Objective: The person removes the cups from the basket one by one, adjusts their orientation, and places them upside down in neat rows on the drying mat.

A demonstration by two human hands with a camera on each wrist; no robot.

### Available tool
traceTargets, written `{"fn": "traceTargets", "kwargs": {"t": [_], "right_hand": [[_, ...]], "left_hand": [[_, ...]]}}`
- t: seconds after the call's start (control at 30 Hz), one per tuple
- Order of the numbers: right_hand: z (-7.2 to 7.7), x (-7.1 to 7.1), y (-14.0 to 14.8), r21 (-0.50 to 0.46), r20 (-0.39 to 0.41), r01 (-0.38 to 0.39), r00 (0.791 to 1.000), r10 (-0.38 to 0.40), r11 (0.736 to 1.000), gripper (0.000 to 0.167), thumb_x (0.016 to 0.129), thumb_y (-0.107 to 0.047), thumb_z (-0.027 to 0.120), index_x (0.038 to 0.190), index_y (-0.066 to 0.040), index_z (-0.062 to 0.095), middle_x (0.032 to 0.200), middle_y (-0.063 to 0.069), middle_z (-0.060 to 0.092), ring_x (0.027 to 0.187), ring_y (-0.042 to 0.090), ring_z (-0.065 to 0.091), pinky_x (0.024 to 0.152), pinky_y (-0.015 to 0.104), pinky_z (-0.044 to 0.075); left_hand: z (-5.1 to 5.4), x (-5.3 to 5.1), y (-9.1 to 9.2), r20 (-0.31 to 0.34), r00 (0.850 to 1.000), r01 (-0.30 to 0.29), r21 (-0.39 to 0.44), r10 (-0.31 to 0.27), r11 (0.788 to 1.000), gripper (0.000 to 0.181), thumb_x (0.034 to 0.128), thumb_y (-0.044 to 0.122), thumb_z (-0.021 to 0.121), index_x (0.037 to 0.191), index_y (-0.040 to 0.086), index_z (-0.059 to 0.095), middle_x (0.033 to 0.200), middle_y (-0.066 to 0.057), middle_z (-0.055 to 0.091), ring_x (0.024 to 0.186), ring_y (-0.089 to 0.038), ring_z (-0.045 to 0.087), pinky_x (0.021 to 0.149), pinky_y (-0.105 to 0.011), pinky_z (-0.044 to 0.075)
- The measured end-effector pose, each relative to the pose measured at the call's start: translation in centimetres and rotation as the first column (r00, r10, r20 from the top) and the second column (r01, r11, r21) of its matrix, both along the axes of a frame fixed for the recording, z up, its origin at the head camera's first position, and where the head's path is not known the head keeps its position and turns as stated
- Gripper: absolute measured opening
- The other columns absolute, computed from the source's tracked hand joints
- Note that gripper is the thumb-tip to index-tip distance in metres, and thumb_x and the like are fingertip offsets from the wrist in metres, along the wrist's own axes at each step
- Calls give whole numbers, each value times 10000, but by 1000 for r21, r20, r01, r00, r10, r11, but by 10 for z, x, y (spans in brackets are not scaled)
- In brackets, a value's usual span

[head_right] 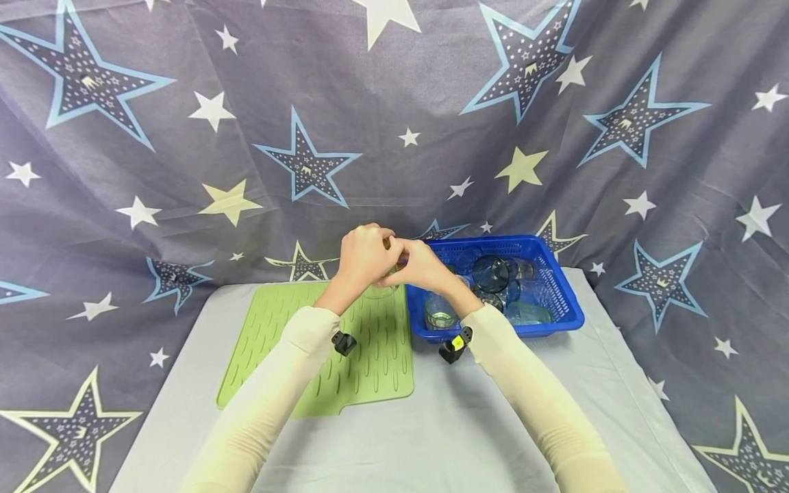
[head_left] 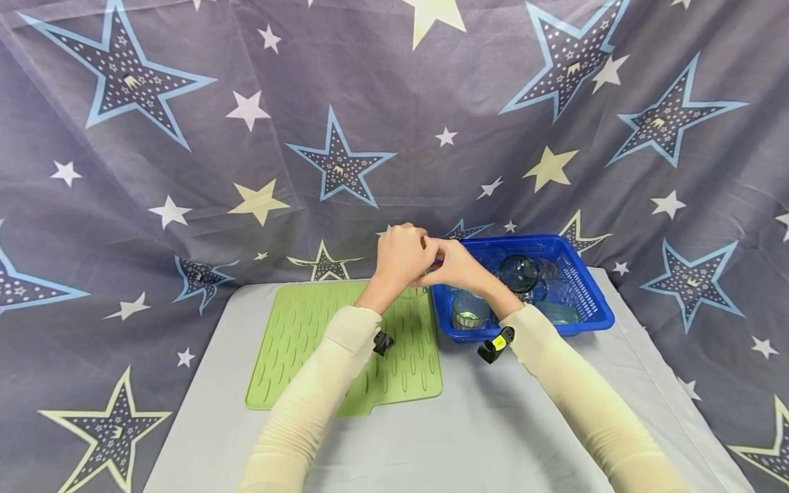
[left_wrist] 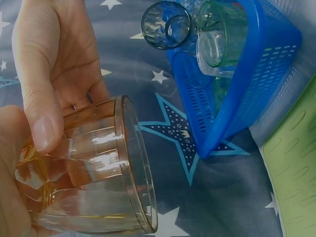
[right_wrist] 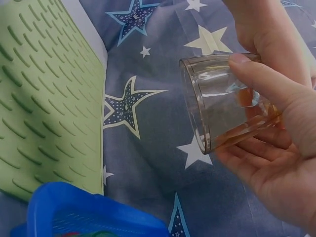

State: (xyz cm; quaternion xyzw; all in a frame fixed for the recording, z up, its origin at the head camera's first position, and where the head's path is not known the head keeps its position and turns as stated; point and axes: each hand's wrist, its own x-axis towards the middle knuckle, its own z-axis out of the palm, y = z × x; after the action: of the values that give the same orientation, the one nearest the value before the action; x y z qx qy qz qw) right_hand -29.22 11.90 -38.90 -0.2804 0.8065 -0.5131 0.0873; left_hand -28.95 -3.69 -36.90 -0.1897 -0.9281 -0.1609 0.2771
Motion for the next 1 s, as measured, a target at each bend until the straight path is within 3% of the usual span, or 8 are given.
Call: {"fn": "traceTargets", "kwargs": {"t": [0.13,0.33,0.53,0.7,0.87,1.0], "right_hand": [[1,-1,-2,22,-21,2,1000,-1,1000,614,790,-174,879,1350,-127,633,1243,81,721,1037,201,696,851,352,588],[1,-6,-1,49,-43,-31,998,33,998,651,804,-183,869,1392,-103,603,1307,93,696,1173,244,678,990,394,562],[4,-13,8,199,-86,-41,995,59,979,765,840,-230,840,1496,-53,489,1462,164,579,1338,335,570,1095,508,481],[5,-21,20,363,-73,-54,994,86,930,765,851,-271,829,1490,-25,487,1509,197,525,1384,388,512,1110,552,449],[2,-26,31,510,-82,-67,989,126,857,751,842,-270,839,1466,-5,515,1489,241,530,1380,431,503,1117,561,436],[-3,-27,37,588,-56,-96,986,159,803,741,847,-253,835,1461,10,514,1495,249,519,1397,427,483,1119,551,437]], "left_hand": [[0,-1,-1,-4,1000,-5,14,5,1000,279,922,170,560,752,81,763,749,-108,716,552,-246,599,512,-385,521],[0,-4,-8,-27,1000,-7,22,8,1000,305,910,165,561,644,86,685,668,-102,660,532,-250,553,496,-381,484],[-3,-10,-26,-62,997,-48,22,49,999,304,900,163,550,636,86,679,647,-99,637,523,-259,535,500,-391,489],[-10,-17,-51,-88,990,-107,38,110,994,269,873,161,551,665,71,695,718,-116,688,605,-320,618,554,-459,544],[-20,-23,-80,-104,985,-132,71,139,989,244,844,129,553,629,56,644,711,-128,674,608,-343,606,516,-459,519],[-33,-28,-103,-83,981,-165,89,173,982,235,856,132,552,697,34,695,761,-142,695,657,-362,629,546,-486,541]]}}
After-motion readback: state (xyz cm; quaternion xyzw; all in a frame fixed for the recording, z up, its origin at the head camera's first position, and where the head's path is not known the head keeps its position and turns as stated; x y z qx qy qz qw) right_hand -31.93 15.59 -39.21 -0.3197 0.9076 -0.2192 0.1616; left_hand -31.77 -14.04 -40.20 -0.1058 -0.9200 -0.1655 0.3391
